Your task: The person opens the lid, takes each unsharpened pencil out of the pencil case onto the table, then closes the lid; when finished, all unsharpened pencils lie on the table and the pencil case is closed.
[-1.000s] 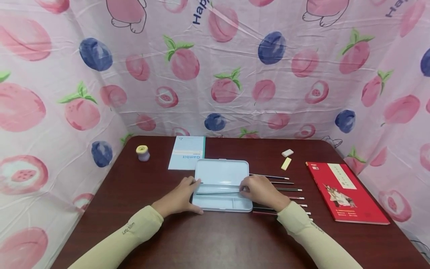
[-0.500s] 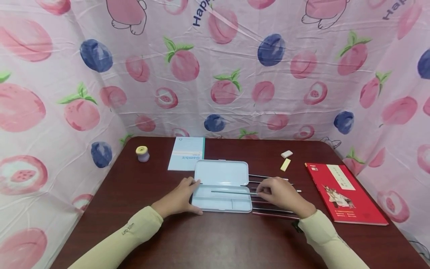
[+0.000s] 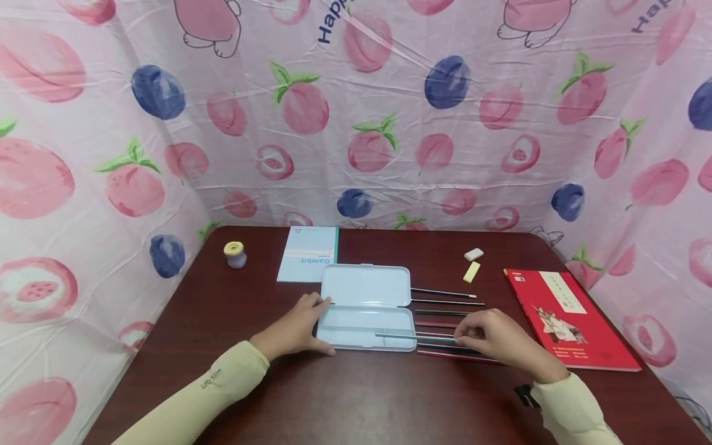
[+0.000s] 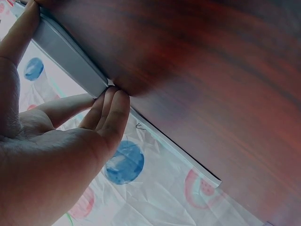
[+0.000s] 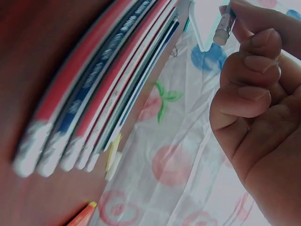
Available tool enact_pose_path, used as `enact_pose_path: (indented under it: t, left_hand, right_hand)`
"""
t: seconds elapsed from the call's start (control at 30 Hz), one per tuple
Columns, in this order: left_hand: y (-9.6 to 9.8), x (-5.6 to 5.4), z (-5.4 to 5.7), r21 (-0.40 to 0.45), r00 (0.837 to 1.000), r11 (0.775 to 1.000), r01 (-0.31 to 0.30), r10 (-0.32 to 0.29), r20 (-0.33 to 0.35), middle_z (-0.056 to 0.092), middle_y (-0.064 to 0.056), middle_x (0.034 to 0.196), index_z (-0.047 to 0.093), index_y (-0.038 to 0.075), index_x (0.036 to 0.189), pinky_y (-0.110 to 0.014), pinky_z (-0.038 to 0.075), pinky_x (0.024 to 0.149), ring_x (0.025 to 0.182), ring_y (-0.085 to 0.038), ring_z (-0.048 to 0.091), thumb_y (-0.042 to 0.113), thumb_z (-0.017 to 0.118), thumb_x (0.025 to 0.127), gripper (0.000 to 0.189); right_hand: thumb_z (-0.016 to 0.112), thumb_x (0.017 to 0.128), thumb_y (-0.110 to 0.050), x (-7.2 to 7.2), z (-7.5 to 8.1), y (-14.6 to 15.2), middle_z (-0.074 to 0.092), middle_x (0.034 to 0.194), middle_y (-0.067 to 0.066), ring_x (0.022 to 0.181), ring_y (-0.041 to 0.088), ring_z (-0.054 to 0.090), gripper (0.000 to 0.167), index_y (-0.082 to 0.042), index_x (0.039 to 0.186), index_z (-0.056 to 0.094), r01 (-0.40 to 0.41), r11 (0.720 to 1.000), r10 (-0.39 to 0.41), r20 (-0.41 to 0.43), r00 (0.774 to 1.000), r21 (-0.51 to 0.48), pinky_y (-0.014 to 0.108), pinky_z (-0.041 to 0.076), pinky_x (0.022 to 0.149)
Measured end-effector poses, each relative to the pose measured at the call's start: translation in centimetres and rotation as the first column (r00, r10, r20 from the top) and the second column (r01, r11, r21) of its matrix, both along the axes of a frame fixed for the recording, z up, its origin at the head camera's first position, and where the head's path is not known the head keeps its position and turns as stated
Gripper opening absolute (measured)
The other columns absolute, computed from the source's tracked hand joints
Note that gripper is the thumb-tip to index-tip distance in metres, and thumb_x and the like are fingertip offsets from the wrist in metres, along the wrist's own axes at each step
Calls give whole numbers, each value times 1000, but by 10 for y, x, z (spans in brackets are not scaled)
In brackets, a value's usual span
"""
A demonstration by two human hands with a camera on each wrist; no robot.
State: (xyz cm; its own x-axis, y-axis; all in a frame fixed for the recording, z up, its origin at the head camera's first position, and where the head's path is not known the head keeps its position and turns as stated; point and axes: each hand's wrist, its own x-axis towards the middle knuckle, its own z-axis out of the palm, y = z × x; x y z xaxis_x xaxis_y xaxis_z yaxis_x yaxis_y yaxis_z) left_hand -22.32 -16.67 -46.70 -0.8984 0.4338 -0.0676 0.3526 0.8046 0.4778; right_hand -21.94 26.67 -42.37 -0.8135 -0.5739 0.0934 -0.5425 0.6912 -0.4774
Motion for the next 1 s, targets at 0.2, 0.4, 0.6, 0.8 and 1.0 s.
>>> enact_pose_path:
  t: [0.2,0.4,0.6,0.8,1.0]
  left_hand:
    - [0,1,0,-6,1000,1000,-2,2,4,53,-16,145,40,2,163,-42,52,109,125,-24,48,49,96,76,113]
    - [0,2,0,-1,1000,1000,2,-2,3,53,-16,144,41,1,162,-43,52,109,125,-24,48,48,96,76,113]
    - [0,1,1,3,1000,1000,-3,3,1,53,-17,144,41,1,162,-44,52,109,125,-25,48,50,96,75,114]
    - [0,2,1,8,1000,1000,-6,6,2,54,-18,144,41,-1,162,-44,52,109,125,-26,48,49,97,75,114]
    - [1,3,3,9,1000,1000,-10,10,8,54,-16,144,41,0,162,-44,52,109,125,-25,48,48,97,75,114]
  right_hand:
    - [86,90,-16,9,-7,19,65,73,-20,66,-7,49,6,-19,92,81,-34,998,36,30,999,-52,20,45,58]
    - [84,91,-14,16,-16,40,71,80,-17,69,-9,50,7,-20,92,80,-94,991,100,52,994,-99,20,46,58]
    - [83,93,-16,21,-24,56,74,84,-15,69,-8,51,6,-21,92,80,-100,992,108,100,989,-84,20,47,59]
    - [83,92,-16,24,-28,66,73,82,-16,68,-8,50,6,-21,91,81,-64,996,71,115,991,-61,20,46,57]
    - [85,91,-18,25,-28,72,73,83,-17,71,-8,54,5,-21,89,82,-21,1000,23,170,985,-16,21,49,61]
